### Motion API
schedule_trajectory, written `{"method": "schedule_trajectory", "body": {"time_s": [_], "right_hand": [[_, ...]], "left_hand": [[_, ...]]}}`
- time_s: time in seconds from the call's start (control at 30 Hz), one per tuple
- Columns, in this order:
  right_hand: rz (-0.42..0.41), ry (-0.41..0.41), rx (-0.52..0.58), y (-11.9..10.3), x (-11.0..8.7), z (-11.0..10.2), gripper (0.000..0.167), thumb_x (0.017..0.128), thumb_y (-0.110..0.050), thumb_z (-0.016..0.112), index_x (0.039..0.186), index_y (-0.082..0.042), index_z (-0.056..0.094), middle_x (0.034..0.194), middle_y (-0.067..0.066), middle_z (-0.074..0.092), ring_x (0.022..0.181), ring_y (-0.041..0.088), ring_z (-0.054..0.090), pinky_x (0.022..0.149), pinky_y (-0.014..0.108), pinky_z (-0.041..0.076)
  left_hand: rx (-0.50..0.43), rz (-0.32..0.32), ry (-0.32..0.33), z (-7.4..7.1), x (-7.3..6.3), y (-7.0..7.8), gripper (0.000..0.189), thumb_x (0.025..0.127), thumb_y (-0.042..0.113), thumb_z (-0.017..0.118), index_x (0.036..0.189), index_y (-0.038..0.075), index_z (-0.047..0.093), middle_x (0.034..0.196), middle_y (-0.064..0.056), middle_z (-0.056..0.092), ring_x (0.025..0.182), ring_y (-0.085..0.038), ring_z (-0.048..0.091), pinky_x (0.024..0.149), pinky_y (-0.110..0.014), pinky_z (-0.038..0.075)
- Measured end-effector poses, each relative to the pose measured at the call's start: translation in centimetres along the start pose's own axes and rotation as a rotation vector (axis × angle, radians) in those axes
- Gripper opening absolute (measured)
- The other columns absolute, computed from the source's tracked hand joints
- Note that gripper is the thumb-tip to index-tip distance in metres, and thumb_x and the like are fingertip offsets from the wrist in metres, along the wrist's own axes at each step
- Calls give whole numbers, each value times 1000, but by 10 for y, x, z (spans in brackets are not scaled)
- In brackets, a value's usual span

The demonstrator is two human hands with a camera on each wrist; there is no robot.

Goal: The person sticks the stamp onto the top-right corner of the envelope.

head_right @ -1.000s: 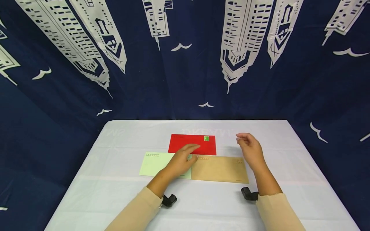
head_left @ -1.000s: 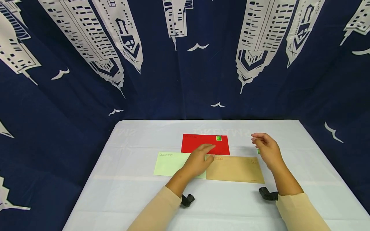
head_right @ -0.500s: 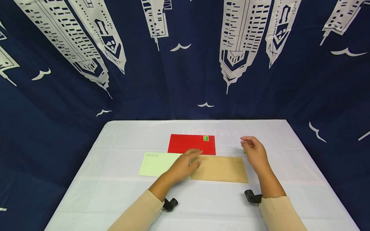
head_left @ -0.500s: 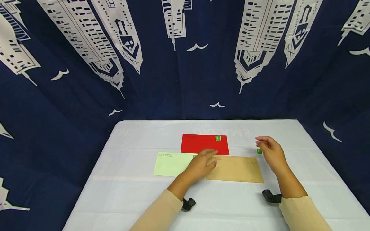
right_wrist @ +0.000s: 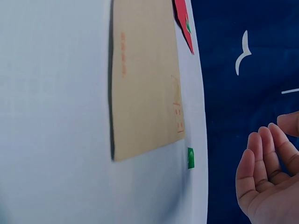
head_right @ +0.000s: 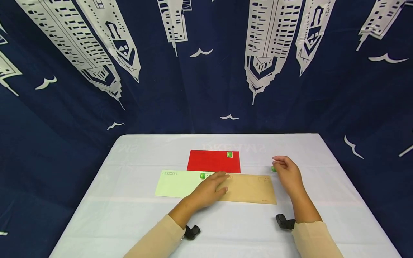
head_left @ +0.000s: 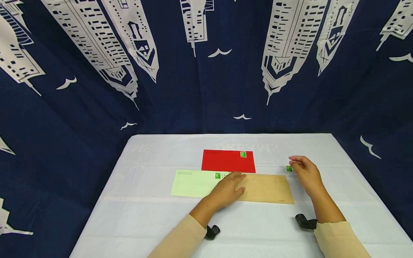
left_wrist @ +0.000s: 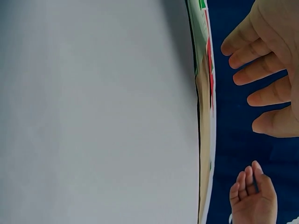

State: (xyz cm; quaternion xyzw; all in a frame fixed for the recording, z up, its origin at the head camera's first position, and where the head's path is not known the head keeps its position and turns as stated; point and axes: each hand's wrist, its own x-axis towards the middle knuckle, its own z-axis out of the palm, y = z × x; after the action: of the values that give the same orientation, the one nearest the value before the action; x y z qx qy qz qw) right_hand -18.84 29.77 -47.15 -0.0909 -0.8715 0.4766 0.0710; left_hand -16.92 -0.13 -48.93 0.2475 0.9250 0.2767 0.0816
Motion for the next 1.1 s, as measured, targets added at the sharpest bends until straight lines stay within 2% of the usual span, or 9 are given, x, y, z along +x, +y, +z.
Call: {"method": "schedule_trajectory", "body": {"time_s": [0.1, 0.27, 0.43, 0.63, 0.83, 0.97, 1.1], "right_hand": [[18, 0, -8, 3, 0, -1, 40, 107, -25, 43, 137, -1, 55, 128, 16, 60, 94, -1, 53, 77, 16, 51], [28, -4, -32, 8, 2, -2, 40, 106, -25, 44, 136, 0, 56, 123, 15, 61, 98, 11, 57, 73, 14, 48], [54, -11, -71, 13, 4, -4, 40, 106, -25, 45, 136, -1, 56, 122, 15, 61, 97, 11, 55, 70, 12, 45], [155, -44, -92, 18, 8, -5, 44, 107, -28, 43, 141, 0, 52, 128, 19, 56, 107, 24, 53, 73, 21, 44], [232, -81, -92, 24, 13, -5, 48, 106, -25, 44, 145, 2, 47, 130, 22, 55, 109, 26, 55, 72, 17, 45], [250, -104, -114, 27, 16, -7, 47, 106, -23, 45, 145, 4, 46, 129, 24, 56, 107, 27, 57, 73, 21, 47], [229, -129, -139, 30, 18, -8, 46, 105, -19, 45, 143, 7, 47, 131, 28, 56, 109, 32, 58, 76, 25, 47]], "left_hand": [[13, 10, -17, 1, 0, 0, 52, 103, 33, 55, 153, 22, 47, 159, 2, 44, 149, -17, 39, 122, -35, 37], [41, 36, -48, 3, 1, 0, 51, 103, 32, 55, 152, 18, 48, 160, 2, 43, 152, -16, 34, 124, -33, 33], [84, 54, -85, 4, 0, 1, 51, 103, 32, 54, 151, 17, 49, 160, 3, 43, 153, -18, 33, 125, -33, 31], [124, 66, -106, 5, 0, 3, 50, 103, 31, 55, 151, 17, 50, 160, 2, 43, 152, -17, 36, 125, -32, 31], [158, 69, -120, 4, 1, 6, 49, 103, 31, 55, 149, 16, 52, 159, 0, 45, 151, -17, 37, 124, -31, 31], [176, 70, -129, 5, 3, 7, 49, 103, 30, 56, 149, 16, 52, 158, 0, 47, 151, -18, 37, 125, -30, 30], [201, 76, -134, 6, 5, 7, 48, 102, 30, 57, 148, 16, 53, 158, 0, 47, 151, -19, 37, 125, -30, 29]]}}
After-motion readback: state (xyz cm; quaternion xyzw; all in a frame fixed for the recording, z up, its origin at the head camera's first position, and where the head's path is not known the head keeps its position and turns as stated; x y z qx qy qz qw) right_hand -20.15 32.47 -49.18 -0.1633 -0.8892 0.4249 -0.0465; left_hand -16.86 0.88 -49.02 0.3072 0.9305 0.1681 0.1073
